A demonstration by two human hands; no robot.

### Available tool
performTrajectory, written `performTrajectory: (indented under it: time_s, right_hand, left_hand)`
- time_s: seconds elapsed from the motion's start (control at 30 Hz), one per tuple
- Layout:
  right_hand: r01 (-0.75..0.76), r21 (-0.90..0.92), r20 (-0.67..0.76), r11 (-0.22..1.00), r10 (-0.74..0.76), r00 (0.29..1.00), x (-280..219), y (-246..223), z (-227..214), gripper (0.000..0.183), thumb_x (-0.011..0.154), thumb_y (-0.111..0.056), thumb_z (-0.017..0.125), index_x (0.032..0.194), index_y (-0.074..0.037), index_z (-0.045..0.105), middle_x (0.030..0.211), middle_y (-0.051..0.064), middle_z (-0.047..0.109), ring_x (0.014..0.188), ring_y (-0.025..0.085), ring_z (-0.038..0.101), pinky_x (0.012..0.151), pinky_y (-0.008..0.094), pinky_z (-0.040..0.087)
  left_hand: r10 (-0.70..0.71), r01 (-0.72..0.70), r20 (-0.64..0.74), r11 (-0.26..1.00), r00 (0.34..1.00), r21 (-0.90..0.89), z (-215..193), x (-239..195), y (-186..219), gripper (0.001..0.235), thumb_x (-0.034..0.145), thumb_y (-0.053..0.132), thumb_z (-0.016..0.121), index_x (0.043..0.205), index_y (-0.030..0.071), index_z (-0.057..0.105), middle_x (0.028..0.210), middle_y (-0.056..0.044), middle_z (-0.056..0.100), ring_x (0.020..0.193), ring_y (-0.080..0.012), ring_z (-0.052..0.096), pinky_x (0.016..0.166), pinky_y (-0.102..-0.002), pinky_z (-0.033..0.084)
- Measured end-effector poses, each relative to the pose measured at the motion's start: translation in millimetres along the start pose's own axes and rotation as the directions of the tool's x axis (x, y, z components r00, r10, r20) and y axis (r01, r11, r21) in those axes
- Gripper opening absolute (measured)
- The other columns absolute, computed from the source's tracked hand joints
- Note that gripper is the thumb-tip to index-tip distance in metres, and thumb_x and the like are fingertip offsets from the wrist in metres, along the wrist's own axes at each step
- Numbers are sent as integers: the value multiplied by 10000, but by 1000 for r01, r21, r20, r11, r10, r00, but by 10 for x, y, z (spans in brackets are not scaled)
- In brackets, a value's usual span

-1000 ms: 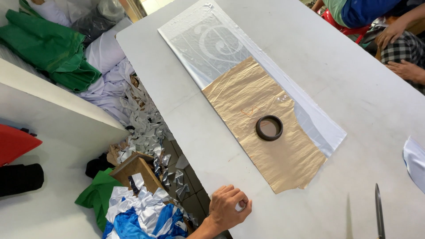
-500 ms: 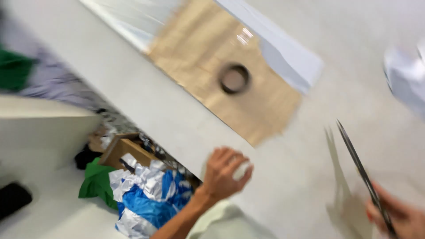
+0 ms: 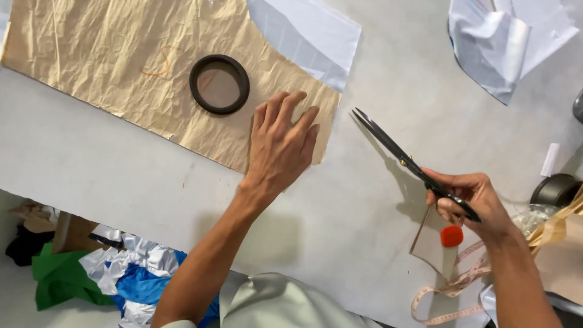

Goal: A person uses a pattern to mark and cut out garment pieces from fabric using tailor scissors on a cutting table.

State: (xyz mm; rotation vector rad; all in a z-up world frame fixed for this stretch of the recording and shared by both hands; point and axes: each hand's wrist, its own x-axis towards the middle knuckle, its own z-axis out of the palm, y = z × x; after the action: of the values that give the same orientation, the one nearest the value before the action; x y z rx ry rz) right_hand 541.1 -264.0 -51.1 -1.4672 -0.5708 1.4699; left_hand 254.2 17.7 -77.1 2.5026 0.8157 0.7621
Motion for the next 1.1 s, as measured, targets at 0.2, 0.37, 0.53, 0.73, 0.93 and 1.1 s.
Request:
performTrajectory:
  time_s: [0.2,0.37,0.53,0.73,0.93,1.1]
  right_hand:
    - [-121,-126,26,985,125,992,408,-203,-129,672,750,-70,775,1391,51,614,739,111,597,569,123,391,438,235,270]
    - [-125,-206,53,970,139,989,640,-296,-165,681,735,-83,777,1388,41,628,745,59,511,612,170,395,495,273,268]
    - [-136,-327,32,935,154,988,707,-261,-326,707,725,-115,800,1403,11,647,840,32,641,706,142,518,637,238,389]
    - [-250,-367,-53,896,249,967,807,-410,-257,714,669,86,742,1371,51,620,1415,201,649,1091,176,622,932,271,484]
    - [-221,-345,-4,912,234,972,832,-387,-370,721,660,62,738,1370,69,610,1396,244,665,1176,245,654,918,327,520]
    - [-216,-384,-4,898,232,973,888,-458,-307,749,658,67,747,1395,64,616,1332,189,705,901,218,605,809,313,481]
  left_hand:
    - [-3,2,19,999,1000,41,57,-15,-37,217,916,157,697,1132,130,690,1323,-99,586,1214,-314,563,937,-475,430]
    - [9,-10,3,997,1000,81,56,1,-60,210,905,159,715,1113,144,695,1321,-75,592,1202,-301,576,925,-463,439]
    - [14,-19,39,993,999,114,18,8,-63,246,906,187,748,1140,170,673,1314,-45,583,1206,-274,569,920,-450,435]
    - [1,-7,49,994,999,108,16,36,-71,242,905,176,731,1139,182,672,1313,-29,589,1203,-262,572,921,-447,422]
    - [3,-8,54,996,999,89,28,29,-80,244,915,183,737,1155,173,693,1321,-42,595,1220,-270,561,933,-449,427]
    - [7,-13,58,996,998,93,31,25,-89,230,941,194,715,1169,164,706,1329,-50,600,1231,-277,558,938,-450,418]
